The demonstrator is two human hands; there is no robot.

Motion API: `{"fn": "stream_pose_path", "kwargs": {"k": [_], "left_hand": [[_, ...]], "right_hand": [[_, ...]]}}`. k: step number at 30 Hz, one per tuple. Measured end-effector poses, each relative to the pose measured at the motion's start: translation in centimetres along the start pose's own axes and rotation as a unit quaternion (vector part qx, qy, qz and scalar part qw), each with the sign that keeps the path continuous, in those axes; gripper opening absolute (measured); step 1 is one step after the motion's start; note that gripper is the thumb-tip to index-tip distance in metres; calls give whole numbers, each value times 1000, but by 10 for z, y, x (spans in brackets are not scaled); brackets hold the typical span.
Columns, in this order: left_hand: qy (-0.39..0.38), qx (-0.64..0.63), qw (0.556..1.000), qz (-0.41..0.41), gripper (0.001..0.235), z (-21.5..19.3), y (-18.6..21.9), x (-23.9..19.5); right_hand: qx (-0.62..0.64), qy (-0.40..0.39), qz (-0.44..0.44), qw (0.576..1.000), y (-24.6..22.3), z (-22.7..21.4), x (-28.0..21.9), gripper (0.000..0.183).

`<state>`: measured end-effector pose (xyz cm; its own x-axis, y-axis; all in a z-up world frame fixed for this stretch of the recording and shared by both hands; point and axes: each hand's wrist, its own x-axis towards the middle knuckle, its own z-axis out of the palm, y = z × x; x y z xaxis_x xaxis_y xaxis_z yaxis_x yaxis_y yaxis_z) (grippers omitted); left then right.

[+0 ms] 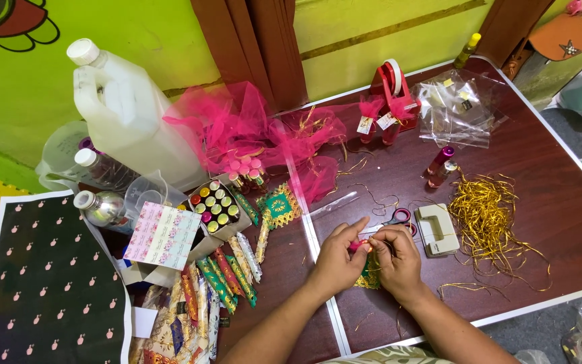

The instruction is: The person ties a gold string around a small pink tulle-wrapped item, then cuts a printed paper label with scissors and staples it onto a green and gold decorative card. The finished item is placed on the table among other similar items.

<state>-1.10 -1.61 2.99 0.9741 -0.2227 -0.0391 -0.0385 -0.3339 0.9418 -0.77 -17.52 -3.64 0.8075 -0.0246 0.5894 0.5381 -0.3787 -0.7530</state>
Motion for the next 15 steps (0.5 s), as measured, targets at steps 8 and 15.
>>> {"fn": "stream_pose_path", "kwargs": {"k": [8,15], "left_hand": [[18,-13,999,28,10,3,0,-1],[20,-22,999,39,18,6,-12,0]], "right_hand": [[42,21,-25,999,2,-1,-1,5],[37,30,-30,998,1,-1,0,5]]}}
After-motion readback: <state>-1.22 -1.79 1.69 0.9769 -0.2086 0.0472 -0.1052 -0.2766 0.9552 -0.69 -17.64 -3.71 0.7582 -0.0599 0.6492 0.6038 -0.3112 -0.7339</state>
